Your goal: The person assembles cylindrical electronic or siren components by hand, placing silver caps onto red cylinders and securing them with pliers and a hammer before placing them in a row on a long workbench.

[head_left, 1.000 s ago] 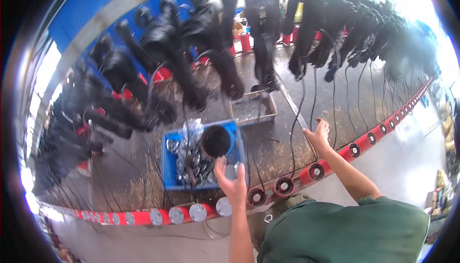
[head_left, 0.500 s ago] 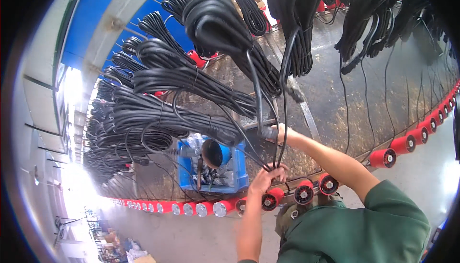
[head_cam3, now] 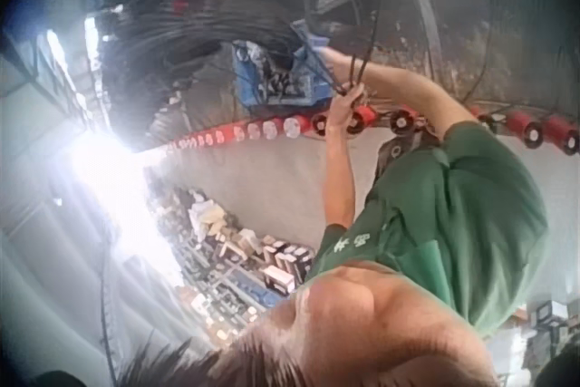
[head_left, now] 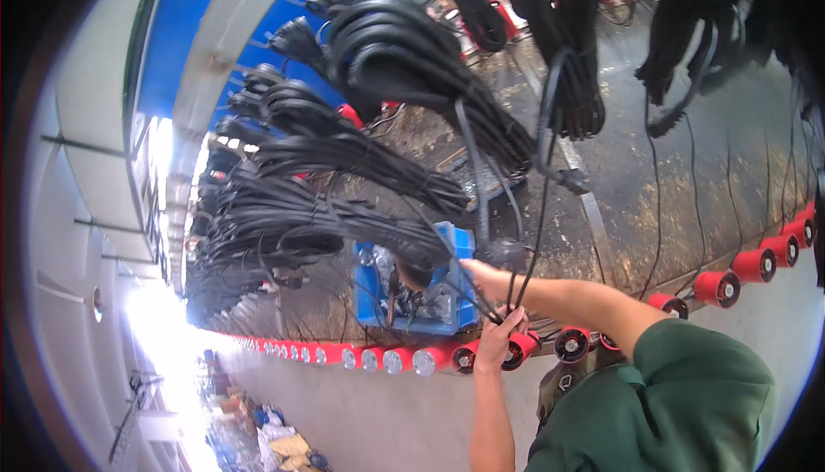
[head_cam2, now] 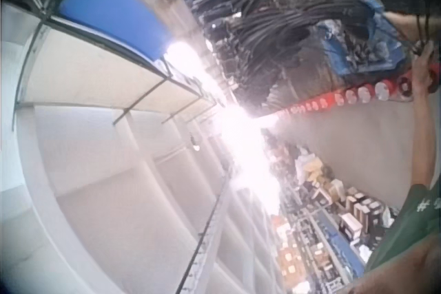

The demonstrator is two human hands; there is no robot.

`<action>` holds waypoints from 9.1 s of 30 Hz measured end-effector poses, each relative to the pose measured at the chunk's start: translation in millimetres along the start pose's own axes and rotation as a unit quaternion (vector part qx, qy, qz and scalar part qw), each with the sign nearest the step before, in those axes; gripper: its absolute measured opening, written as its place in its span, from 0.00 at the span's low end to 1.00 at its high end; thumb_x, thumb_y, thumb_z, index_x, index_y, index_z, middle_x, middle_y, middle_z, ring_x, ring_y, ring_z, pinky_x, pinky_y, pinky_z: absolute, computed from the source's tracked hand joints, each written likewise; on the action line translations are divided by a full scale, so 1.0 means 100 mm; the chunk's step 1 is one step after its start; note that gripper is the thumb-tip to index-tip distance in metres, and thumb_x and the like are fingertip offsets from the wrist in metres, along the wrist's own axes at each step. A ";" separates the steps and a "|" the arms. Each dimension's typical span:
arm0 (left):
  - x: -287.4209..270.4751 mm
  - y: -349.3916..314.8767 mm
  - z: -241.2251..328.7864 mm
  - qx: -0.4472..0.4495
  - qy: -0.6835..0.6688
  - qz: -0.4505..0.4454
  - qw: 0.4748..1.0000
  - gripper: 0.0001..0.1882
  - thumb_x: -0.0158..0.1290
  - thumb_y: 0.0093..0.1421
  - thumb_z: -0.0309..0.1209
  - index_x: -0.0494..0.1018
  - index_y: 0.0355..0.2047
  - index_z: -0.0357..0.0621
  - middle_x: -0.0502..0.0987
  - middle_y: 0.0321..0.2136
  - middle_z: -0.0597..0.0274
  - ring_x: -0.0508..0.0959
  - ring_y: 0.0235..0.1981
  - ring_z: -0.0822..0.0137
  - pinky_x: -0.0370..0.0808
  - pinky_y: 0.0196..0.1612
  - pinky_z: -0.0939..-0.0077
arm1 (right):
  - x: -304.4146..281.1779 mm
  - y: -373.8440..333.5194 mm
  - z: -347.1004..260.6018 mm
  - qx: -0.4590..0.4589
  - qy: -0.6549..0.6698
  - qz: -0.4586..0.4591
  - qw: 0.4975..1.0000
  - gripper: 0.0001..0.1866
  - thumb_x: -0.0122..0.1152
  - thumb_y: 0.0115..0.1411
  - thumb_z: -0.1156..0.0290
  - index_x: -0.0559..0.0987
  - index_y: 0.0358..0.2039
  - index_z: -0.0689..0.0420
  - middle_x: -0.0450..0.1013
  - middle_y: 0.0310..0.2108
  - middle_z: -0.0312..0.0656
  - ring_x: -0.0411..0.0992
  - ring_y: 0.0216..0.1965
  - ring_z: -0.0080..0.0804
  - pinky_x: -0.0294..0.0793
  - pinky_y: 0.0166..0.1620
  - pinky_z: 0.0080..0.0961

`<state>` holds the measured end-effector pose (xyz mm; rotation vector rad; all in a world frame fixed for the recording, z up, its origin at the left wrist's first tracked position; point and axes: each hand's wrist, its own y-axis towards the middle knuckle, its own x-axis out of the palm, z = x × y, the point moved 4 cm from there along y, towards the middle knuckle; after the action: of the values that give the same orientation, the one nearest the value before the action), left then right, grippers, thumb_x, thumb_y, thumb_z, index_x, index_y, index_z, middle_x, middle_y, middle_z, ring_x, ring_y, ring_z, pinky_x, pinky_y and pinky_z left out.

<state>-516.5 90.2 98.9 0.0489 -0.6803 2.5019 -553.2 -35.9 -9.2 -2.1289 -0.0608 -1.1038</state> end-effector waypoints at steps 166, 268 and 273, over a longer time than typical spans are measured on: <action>1.83 -0.33 -0.29 0.251 -0.257 0.046 0.932 0.25 0.55 0.64 0.27 0.73 0.56 0.16 0.72 0.63 0.30 0.68 0.66 0.31 0.55 0.74 0.27 | -2.91 -3.61 -2.47 -0.259 -0.759 0.412 0.433 0.05 0.65 0.51 0.70 0.87 0.25 0.55 0.83 0.28 0.50 0.84 0.31 0.51 0.84 0.34 0.43; -1.31 -1.34 -0.66 0.222 0.110 0.385 0.889 0.55 0.76 0.49 0.27 0.55 0.72 0.37 0.70 0.67 0.42 0.71 0.69 0.45 0.68 0.71 0.53 | 0.99 -1.15 0.44 -0.061 -0.731 -0.057 0.677 0.18 0.74 0.58 0.68 0.86 0.46 0.65 0.84 0.30 0.49 0.82 0.30 0.30 0.81 0.40 0.30; -1.28 -1.31 -0.68 0.219 0.118 0.392 0.886 0.54 0.75 0.49 0.25 0.55 0.71 0.36 0.72 0.66 0.40 0.74 0.67 0.46 0.71 0.69 0.54 | 0.98 -1.16 0.42 -0.073 -0.736 -0.069 0.669 0.16 0.74 0.61 0.69 0.85 0.46 0.65 0.82 0.28 0.42 0.76 0.29 0.20 0.78 0.36 0.25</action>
<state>-332.9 154.4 77.6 -0.4480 0.0150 3.3084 -502.6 48.9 113.7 -2.5898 -0.8942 0.8555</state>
